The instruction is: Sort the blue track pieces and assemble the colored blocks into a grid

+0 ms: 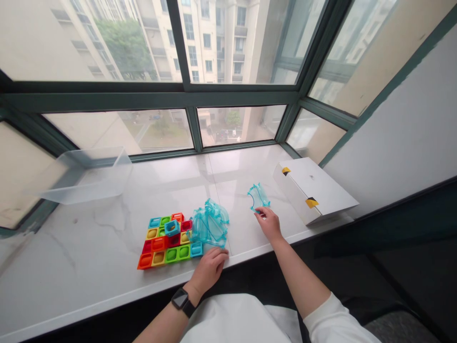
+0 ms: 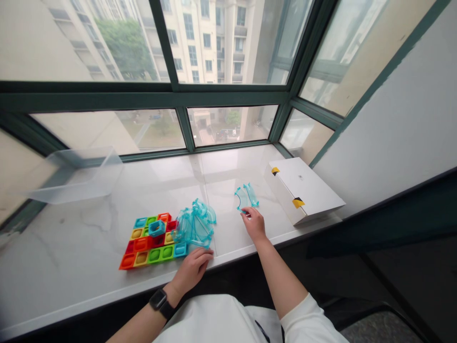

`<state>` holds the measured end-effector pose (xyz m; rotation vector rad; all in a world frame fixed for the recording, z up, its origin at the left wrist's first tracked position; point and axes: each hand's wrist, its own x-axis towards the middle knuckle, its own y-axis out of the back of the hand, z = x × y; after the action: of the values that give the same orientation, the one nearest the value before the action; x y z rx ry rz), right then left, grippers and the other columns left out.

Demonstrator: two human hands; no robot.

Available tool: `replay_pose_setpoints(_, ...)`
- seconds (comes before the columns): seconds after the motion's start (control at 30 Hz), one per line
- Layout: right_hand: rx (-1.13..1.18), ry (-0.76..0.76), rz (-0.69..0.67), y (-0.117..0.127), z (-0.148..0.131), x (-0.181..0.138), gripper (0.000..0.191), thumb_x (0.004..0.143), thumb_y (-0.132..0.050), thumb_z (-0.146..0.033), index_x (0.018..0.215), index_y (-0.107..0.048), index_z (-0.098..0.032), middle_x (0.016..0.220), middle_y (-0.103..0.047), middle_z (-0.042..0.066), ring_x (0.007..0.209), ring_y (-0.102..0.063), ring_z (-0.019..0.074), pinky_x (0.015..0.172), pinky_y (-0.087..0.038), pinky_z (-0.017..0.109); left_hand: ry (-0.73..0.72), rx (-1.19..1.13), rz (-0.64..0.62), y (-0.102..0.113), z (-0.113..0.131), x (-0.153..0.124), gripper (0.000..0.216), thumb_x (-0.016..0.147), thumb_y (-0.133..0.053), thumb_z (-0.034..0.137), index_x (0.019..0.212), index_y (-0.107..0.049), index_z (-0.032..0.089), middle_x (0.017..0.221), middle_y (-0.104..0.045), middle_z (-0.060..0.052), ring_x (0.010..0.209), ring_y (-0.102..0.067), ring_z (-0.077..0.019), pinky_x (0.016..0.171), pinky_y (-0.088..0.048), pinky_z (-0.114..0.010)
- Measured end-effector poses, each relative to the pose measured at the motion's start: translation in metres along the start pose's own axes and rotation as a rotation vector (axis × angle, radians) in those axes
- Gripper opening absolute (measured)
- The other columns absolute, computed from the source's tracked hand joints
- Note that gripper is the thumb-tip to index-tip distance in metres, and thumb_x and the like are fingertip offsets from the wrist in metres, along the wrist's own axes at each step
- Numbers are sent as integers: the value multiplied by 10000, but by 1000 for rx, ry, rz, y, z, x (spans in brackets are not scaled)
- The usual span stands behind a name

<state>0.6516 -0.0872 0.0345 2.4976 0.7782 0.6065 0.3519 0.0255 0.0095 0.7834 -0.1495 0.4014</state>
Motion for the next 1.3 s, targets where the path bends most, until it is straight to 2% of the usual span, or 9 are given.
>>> replay_pose_setpoints(0.2, -70, 18, -64, -30, 21, 32, 213, 911, -596, -351, 989, -750, -227, 1037, -771, 77, 852, -686, 227, 837, -562, 387, 13, 5, 0, 1, 1, 1, 297, 1034, -465, 128, 1072, -738, 241, 1151, -748, -91, 1101, -679, -226, 986, -570, -413)
replay_pose_setpoints(0.4, -114, 54, -95, -50, 36, 41, 194, 895, -606, -294, 985, -757, -210, 1005, -762, 89, 923, -659, 257, 903, -514, 404, 31, 9, -4, 1, 2, 1, 303, 1018, -478, 106, 1065, -744, 243, 1142, -753, -85, 1094, -676, -224, 986, -569, -413)
replay_pose_setpoints(0.87, -196, 96, -123, -57, 48, 44, 184, 929, -600, -276, 982, -766, -215, 975, -733, 87, 960, -617, 261, 932, -472, 391, 45, 34, -21, 1, 4, 1, 303, 1022, -479, 119, 1065, -750, 248, 1139, -754, -83, 1087, -676, -226, 977, -572, -410)
replay_pose_setpoints(1.3, -236, 119, -84, -61, 50, 40, 206, 954, -604, -282, 1009, -792, -219, 981, -643, 86, 1002, -588, 262, 977, -461, 394, 49, 22, -29, 3, 6, 1, 282, 1022, -489, 108, 1067, -730, 248, 1162, -747, -68, 1100, -661, -221, 999, -552, -393)
